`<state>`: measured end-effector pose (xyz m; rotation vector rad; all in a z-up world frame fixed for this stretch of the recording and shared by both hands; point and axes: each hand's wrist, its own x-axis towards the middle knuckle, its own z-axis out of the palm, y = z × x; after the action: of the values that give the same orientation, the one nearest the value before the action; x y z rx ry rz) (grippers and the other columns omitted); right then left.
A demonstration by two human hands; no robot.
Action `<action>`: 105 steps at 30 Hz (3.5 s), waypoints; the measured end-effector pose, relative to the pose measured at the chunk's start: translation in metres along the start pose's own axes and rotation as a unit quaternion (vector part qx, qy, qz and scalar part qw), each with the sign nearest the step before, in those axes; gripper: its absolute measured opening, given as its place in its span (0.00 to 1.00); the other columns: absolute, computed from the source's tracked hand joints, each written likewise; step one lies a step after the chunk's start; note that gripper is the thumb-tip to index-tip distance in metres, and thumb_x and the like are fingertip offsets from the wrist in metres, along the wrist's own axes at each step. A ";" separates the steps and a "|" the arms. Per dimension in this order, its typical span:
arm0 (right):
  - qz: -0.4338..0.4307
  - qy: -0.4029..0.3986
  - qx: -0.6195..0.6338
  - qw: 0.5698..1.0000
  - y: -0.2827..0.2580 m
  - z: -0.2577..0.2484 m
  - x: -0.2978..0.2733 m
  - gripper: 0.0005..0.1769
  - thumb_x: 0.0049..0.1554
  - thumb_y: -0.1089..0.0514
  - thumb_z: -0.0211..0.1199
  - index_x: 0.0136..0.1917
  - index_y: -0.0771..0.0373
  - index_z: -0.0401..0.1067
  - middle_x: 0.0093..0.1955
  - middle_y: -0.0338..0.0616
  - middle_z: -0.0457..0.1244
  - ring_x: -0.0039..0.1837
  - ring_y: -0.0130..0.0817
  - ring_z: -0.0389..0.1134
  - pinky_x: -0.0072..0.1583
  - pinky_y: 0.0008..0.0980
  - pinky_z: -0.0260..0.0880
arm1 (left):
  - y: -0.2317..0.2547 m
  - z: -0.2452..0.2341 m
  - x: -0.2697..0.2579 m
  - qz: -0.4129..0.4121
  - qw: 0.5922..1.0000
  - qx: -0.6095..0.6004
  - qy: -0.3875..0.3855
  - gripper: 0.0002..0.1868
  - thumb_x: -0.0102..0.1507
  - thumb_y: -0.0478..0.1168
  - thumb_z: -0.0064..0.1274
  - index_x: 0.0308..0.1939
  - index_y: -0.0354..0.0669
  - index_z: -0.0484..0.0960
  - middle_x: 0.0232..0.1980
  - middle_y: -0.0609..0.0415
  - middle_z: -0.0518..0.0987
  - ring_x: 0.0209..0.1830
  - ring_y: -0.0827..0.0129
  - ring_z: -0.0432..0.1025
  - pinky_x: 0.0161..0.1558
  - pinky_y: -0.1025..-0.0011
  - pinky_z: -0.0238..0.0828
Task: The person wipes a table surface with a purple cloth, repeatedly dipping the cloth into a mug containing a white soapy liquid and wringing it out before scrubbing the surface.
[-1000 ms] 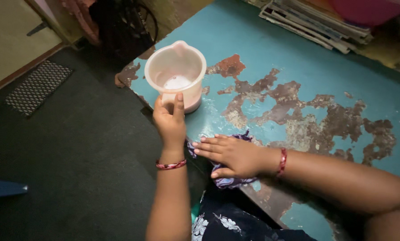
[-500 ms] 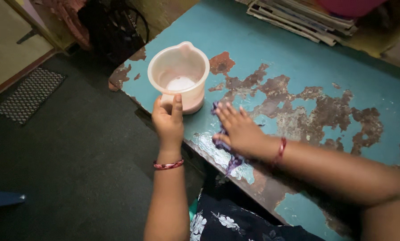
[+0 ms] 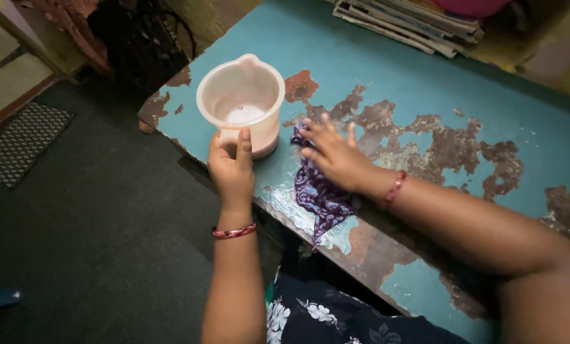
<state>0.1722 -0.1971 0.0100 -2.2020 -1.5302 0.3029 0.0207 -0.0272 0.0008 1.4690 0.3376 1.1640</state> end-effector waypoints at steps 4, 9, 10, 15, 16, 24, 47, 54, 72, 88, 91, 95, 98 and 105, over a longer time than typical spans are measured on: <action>0.013 0.071 0.047 0.996 -0.015 -0.026 -0.044 0.25 0.64 0.39 0.51 0.64 0.56 0.71 0.71 0.45 0.63 0.77 0.46 0.54 0.75 0.59 0.46 | 0.001 0.001 0.003 -0.005 1.000 -0.002 -0.005 0.18 0.70 0.45 0.58 0.51 0.32 0.75 0.44 0.56 0.80 0.42 0.77 0.72 0.45 0.77 0.70; -0.025 -0.012 -0.012 1.000 -0.051 -0.007 -0.092 0.22 0.56 0.45 0.63 0.56 0.61 0.74 0.57 0.50 0.67 0.60 0.48 0.68 0.59 0.45 0.69 | 0.005 0.003 0.001 0.004 1.000 -0.004 -0.008 0.19 0.70 0.46 0.57 0.52 0.32 0.75 0.46 0.55 0.80 0.44 0.77 0.73 0.48 0.76 0.71; -0.092 0.033 -0.035 0.995 -0.052 -0.006 -0.095 0.26 0.51 0.46 0.66 0.56 0.66 0.73 0.56 0.56 0.67 0.59 0.55 0.67 0.54 0.50 0.69 | 0.005 0.004 0.001 0.007 1.000 0.013 -0.007 0.19 0.70 0.46 0.57 0.52 0.32 0.75 0.46 0.55 0.80 0.44 0.77 0.74 0.48 0.76 0.71; -0.030 -0.013 0.022 0.999 -0.052 -0.023 -0.087 0.14 0.61 0.48 0.59 0.53 0.59 0.72 0.49 0.46 0.69 0.53 0.44 0.72 0.55 0.41 0.73 | 0.006 0.006 0.000 -0.001 1.000 0.004 -0.006 0.19 0.70 0.46 0.57 0.52 0.31 0.75 0.44 0.54 0.80 0.43 0.76 0.73 0.46 0.75 0.71; 0.006 -0.003 0.088 0.996 -0.055 -0.031 -0.086 0.16 0.63 0.48 0.57 0.57 0.61 0.69 0.49 0.47 0.70 0.50 0.42 0.73 0.53 0.40 0.73 | 0.006 0.006 0.000 -0.009 1.000 0.005 -0.004 0.19 0.70 0.46 0.57 0.53 0.31 0.75 0.44 0.54 0.80 0.42 0.76 0.72 0.45 0.75 0.70; 0.200 0.077 0.395 0.893 -0.011 -0.107 -0.041 0.15 0.64 0.50 0.51 0.57 0.59 0.68 0.47 0.39 0.70 0.51 0.30 0.74 0.51 0.34 0.80 | 0.005 0.006 0.001 0.009 1.000 -0.003 -0.006 0.19 0.70 0.45 0.57 0.53 0.31 0.75 0.47 0.55 0.81 0.46 0.76 0.74 0.49 0.76 0.72; -0.020 -0.157 -0.106 0.982 0.020 -0.008 -0.009 0.50 0.62 0.26 0.39 0.83 0.61 0.39 0.86 0.53 0.30 0.86 0.47 0.29 0.80 0.45 0.30 | -0.006 0.004 -0.003 0.022 1.000 -0.010 -0.004 0.15 0.71 0.44 0.57 0.51 0.34 0.75 0.44 0.58 0.79 0.40 0.80 0.71 0.44 0.79 0.69; 0.004 -0.105 -0.061 0.993 0.053 -0.023 0.028 0.47 0.62 0.25 0.34 0.84 0.54 0.42 0.87 0.41 0.34 0.87 0.40 0.32 0.81 0.47 0.34 | -0.012 0.003 -0.002 0.020 1.000 0.016 0.011 0.15 0.70 0.44 0.57 0.48 0.34 0.75 0.40 0.59 0.78 0.36 0.80 0.70 0.40 0.79 0.67; 0.086 -0.171 -0.137 0.972 0.059 -0.027 0.022 0.47 0.63 0.24 0.31 0.83 0.54 0.38 0.89 0.38 0.27 0.88 0.41 0.25 0.81 0.53 0.28 | -0.013 0.011 -0.006 -0.021 1.000 0.002 0.004 0.14 0.69 0.45 0.58 0.44 0.38 0.74 0.31 0.64 0.73 0.26 0.84 0.64 0.30 0.81 0.59; 0.212 0.011 -0.115 0.971 0.141 -0.017 0.105 0.53 0.64 0.30 0.48 0.82 0.71 0.37 0.85 0.61 0.33 0.85 0.53 0.31 0.80 0.49 0.33 | -0.015 0.022 0.001 -0.029 1.000 0.000 -0.008 0.13 0.68 0.44 0.58 0.46 0.37 0.77 0.35 0.63 0.76 0.30 0.83 0.66 0.34 0.81 0.61; 0.135 -0.019 -0.114 0.984 0.106 0.006 0.108 0.52 0.63 0.30 0.48 0.82 0.70 0.39 0.85 0.60 0.34 0.85 0.52 0.33 0.80 0.48 0.33 | -0.016 0.026 0.000 -0.011 1.000 0.009 -0.012 0.14 0.70 0.44 0.58 0.45 0.36 0.75 0.38 0.61 0.77 0.35 0.82 0.68 0.39 0.80 0.66; 0.060 -0.046 -0.070 0.995 0.110 -0.008 0.112 0.48 0.63 0.29 0.44 0.82 0.61 0.42 0.86 0.49 0.37 0.86 0.44 0.34 0.80 0.49 0.33 | -0.012 0.026 -0.004 -0.032 0.999 0.021 -0.009 0.15 0.68 0.45 0.58 0.46 0.35 0.76 0.37 0.61 0.77 0.34 0.82 0.68 0.38 0.79 0.64; 0.084 -0.005 -0.096 0.992 0.145 -0.021 0.125 0.48 0.63 0.30 0.44 0.83 0.62 0.43 0.86 0.51 0.38 0.85 0.46 0.37 0.80 0.49 0.37 | -0.012 0.027 -0.001 -0.022 1.000 0.019 -0.011 0.15 0.69 0.45 0.58 0.46 0.35 0.76 0.40 0.60 0.78 0.38 0.81 0.69 0.41 0.79 0.67; 0.180 0.037 -0.104 0.978 0.233 -0.046 0.142 0.49 0.60 0.28 0.44 0.82 0.61 0.43 0.85 0.50 0.38 0.85 0.45 0.37 0.78 0.49 0.40 | -0.012 0.027 0.005 -0.025 0.999 0.038 -0.016 0.15 0.69 0.46 0.58 0.43 0.36 0.74 0.37 0.60 0.76 0.36 0.81 0.68 0.39 0.78 0.65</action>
<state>0.4371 -0.1435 -0.0497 -2.6234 -1.1637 0.1740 0.0493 -0.0362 -0.0032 1.5353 0.3977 1.0960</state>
